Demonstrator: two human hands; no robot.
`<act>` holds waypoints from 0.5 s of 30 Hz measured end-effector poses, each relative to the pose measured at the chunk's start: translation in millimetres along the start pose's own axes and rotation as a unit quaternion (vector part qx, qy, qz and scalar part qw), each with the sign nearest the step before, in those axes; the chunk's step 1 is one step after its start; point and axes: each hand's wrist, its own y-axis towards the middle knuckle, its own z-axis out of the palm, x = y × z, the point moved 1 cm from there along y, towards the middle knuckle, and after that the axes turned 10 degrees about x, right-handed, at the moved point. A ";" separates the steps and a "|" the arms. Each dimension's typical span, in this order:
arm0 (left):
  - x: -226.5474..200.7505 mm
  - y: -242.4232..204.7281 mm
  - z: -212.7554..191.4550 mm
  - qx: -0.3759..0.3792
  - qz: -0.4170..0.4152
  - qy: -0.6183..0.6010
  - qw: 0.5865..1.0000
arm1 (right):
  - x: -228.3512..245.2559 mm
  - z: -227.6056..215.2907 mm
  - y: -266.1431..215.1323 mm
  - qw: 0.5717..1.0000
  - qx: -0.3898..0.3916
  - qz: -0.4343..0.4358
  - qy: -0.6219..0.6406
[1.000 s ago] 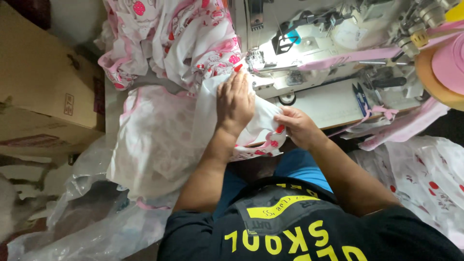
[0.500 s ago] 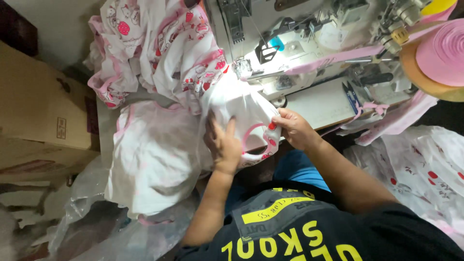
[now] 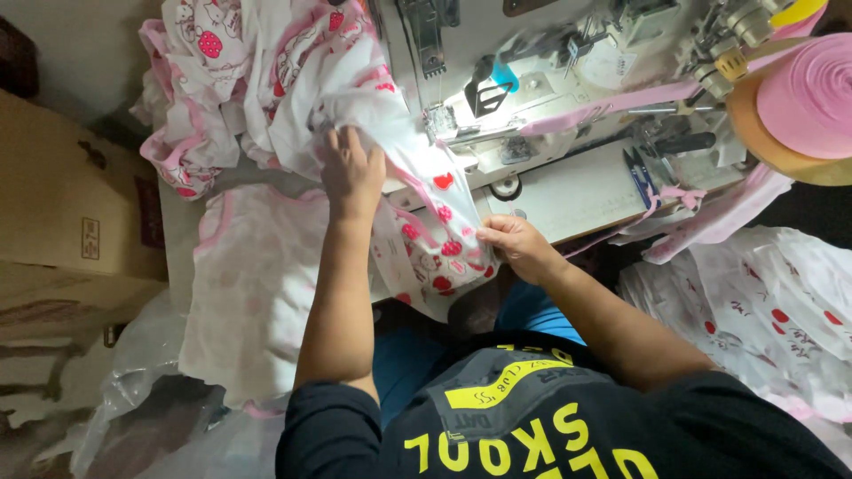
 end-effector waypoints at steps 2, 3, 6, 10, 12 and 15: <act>6.0 17.5 11.8 -0.029 0.059 0.030 0.997 | 25.9 21.2 -1.0 1.000 -0.008 -0.005 -0.023; 7.8 21.8 17.6 -0.055 0.117 0.060 0.990 | 37.5 31.8 -4.4 0.999 -0.016 -0.008 -0.046; 44.2 27.3 52.0 -0.071 0.219 0.046 0.972 | 31.9 15.8 11.6 0.994 -0.006 -0.032 -0.104; -17.9 -41.0 -30.1 -0.101 0.056 -0.059 0.992 | 17.2 -1.2 11.9 0.988 0.027 -0.055 -0.142; -69.1 -80.3 -64.4 -0.117 0.159 -0.196 0.960 | 37.8 14.7 3.6 0.976 0.036 -0.118 -0.179; -68.9 -155.6 -14.1 -0.024 0.138 -0.142 0.980 | 19.4 0.7 -1.2 0.973 0.045 -0.132 -0.184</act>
